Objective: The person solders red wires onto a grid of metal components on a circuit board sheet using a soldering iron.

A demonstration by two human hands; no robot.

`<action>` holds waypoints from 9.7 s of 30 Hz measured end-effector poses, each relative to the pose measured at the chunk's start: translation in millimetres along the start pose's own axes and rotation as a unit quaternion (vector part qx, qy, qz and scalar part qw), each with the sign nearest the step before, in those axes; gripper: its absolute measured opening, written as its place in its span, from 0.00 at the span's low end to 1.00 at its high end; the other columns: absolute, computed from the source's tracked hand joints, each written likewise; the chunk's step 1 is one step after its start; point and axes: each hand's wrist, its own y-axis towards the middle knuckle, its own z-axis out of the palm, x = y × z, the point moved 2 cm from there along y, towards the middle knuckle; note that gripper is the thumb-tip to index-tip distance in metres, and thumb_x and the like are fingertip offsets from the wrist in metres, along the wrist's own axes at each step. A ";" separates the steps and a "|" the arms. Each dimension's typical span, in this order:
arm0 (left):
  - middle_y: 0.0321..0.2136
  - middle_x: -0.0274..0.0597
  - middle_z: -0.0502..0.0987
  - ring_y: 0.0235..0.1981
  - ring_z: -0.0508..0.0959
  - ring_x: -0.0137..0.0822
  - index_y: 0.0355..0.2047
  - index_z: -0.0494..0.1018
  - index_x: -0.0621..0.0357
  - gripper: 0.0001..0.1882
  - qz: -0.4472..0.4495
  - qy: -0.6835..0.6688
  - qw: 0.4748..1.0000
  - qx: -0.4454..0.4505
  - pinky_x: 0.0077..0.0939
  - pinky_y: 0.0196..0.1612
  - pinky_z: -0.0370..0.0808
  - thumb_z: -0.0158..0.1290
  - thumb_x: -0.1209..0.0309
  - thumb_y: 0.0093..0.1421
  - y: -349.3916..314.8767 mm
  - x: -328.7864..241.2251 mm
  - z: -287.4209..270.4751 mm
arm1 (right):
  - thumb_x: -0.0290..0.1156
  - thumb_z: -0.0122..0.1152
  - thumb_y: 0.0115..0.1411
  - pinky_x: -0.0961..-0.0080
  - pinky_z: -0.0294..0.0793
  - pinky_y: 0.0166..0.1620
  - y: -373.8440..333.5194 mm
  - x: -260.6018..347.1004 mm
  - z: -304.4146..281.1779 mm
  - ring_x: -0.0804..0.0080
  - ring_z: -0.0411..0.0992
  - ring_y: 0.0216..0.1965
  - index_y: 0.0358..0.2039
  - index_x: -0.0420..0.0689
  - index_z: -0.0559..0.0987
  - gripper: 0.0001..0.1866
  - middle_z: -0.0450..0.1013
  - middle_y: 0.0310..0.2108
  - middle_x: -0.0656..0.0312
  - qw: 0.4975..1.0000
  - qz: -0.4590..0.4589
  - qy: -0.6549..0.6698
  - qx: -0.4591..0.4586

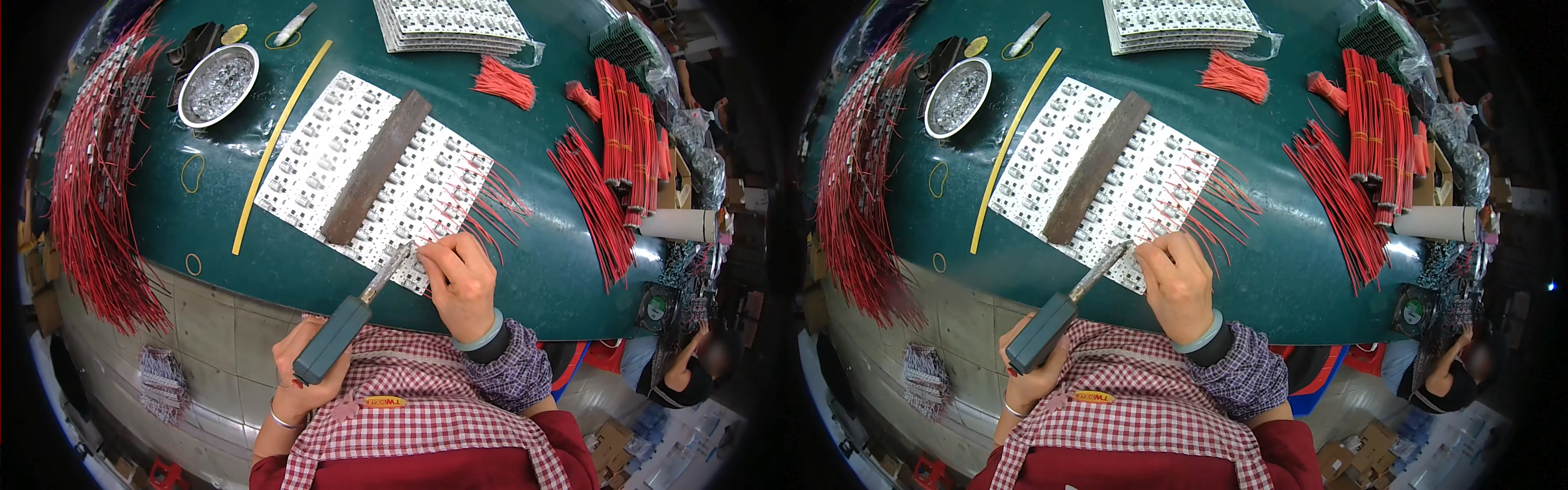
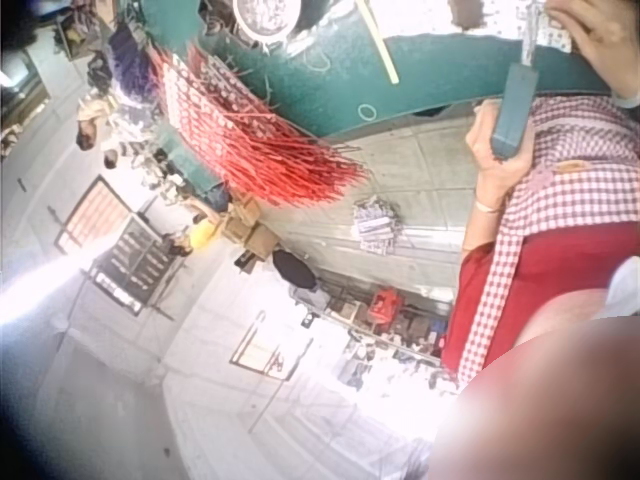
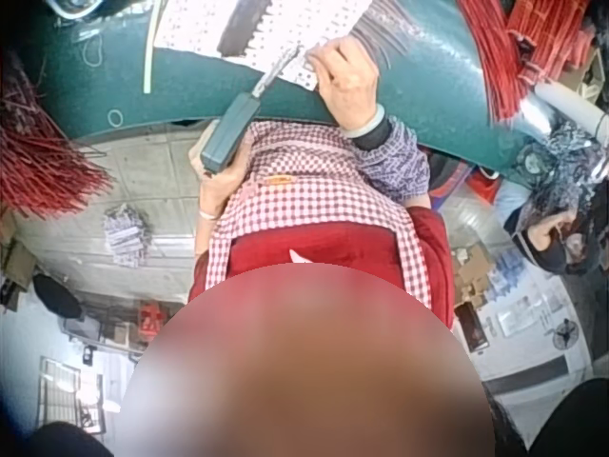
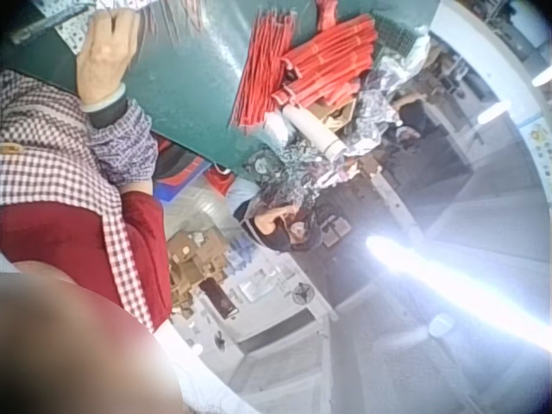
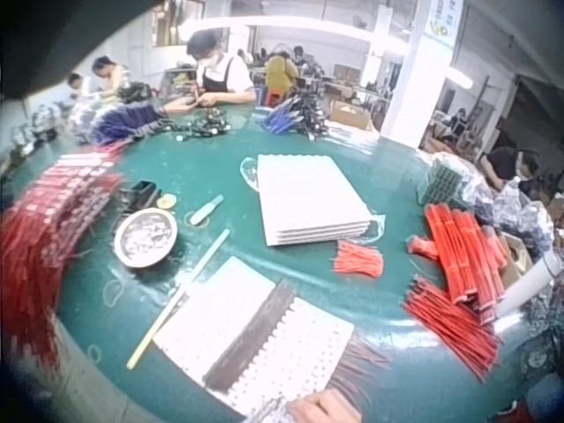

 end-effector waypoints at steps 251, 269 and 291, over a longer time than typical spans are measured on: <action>0.36 0.54 0.81 0.34 0.84 0.45 0.38 0.79 0.72 0.14 -0.008 0.014 1.000 -0.012 0.30 0.39 0.80 0.62 0.81 0.49 -52.3 13.7 -12.0 | 0.15 0.67 0.48 0.69 0.71 0.31 -25.6 17.5 -5.1 0.64 0.70 0.29 0.35 0.39 0.82 0.12 0.71 0.28 0.60 0.996 -0.084 -0.023 0.020; 0.27 0.47 0.78 0.25 0.80 0.41 0.32 0.78 0.69 0.10 0.011 0.008 1.000 -0.025 0.28 0.29 0.76 0.61 0.82 0.46 -44.2 7.7 -9.1 | 0.14 0.64 0.46 0.68 0.71 0.32 -21.4 15.6 -5.6 0.62 0.70 0.30 0.36 0.39 0.82 0.14 0.69 0.26 0.60 0.993 -0.090 -0.037 0.063; 0.33 0.53 0.81 0.30 0.83 0.44 0.35 0.78 0.72 0.13 -0.003 0.011 0.999 -0.031 0.29 0.35 0.80 0.62 0.81 0.47 -56.5 13.7 -16.2 | 0.16 0.67 0.45 0.70 0.69 0.29 -26.3 27.0 -7.1 0.64 0.68 0.29 0.34 0.40 0.83 0.13 0.68 0.26 0.62 0.992 -0.112 -0.057 0.008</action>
